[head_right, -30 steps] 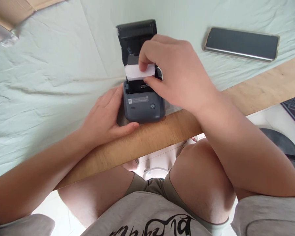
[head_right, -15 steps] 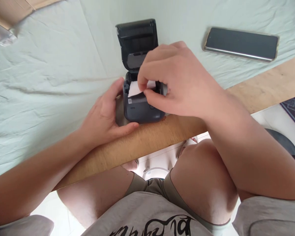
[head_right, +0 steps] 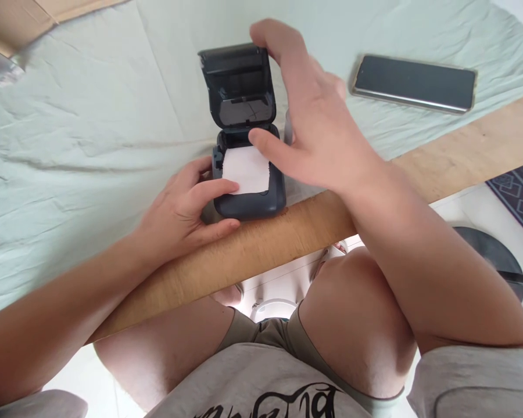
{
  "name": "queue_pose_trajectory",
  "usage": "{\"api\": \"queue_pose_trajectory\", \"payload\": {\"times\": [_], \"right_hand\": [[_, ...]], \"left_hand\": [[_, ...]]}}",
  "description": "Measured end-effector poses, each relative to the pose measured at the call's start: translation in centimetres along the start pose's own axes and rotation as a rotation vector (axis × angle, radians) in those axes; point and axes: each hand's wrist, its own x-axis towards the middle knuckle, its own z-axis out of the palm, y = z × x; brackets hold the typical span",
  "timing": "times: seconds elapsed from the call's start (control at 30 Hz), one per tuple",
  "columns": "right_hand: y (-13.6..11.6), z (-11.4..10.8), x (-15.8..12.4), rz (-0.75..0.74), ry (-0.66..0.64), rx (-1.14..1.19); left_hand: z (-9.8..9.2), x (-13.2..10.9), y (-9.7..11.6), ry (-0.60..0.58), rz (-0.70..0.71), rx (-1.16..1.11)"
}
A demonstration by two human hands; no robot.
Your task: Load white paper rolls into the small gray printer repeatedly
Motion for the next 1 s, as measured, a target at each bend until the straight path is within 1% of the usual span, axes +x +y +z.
{"api": "queue_pose_trajectory", "payload": {"times": [0.07,0.2,0.27,0.3,0.4,0.47,0.5,0.63,0.73,0.87,1.0], "right_hand": [[-0.8,0.0,0.2,-0.006,0.042,0.052],[-2.0,-0.7,0.0,-0.006,0.238,0.101],[-1.8,-1.0,-0.3,0.009,0.266,0.062],[-1.6,-1.1,-0.5,0.011,0.240,0.018],[-0.8,-1.0,-1.0,-0.019,0.082,-0.085],[-0.7,-0.5,-1.2,-0.028,-0.010,-0.065],[-0.8,-0.2,-1.2,-0.008,-0.040,-0.030],[-1.8,0.3,-1.0,0.096,-0.080,0.077],[-2.2,-0.1,-0.7,0.133,-0.099,0.045],[-2.1,-0.8,-0.3,0.163,-0.154,0.004],[-1.9,-0.6,-0.2,0.179,-0.174,-0.006]], "left_hand": [[0.4,-0.1,-0.3,0.020,0.006,0.009],[0.9,-0.3,-0.8,0.079,0.037,-0.003],[1.0,-0.3,-0.9,0.084,0.047,-0.026],[0.9,-0.3,-0.9,0.083,0.050,-0.035],[0.6,-0.2,-0.8,0.082,0.033,-0.044],[0.3,-0.2,-0.8,0.075,0.008,-0.056],[0.1,-0.1,-0.7,0.064,-0.001,-0.063],[-0.5,0.0,-0.8,0.021,-0.008,-0.056],[-0.7,0.1,-0.8,0.009,-0.025,-0.040],[-0.8,0.2,-0.5,-0.002,-0.048,-0.021],[-0.9,0.4,-0.2,0.000,-0.068,-0.014]]}}
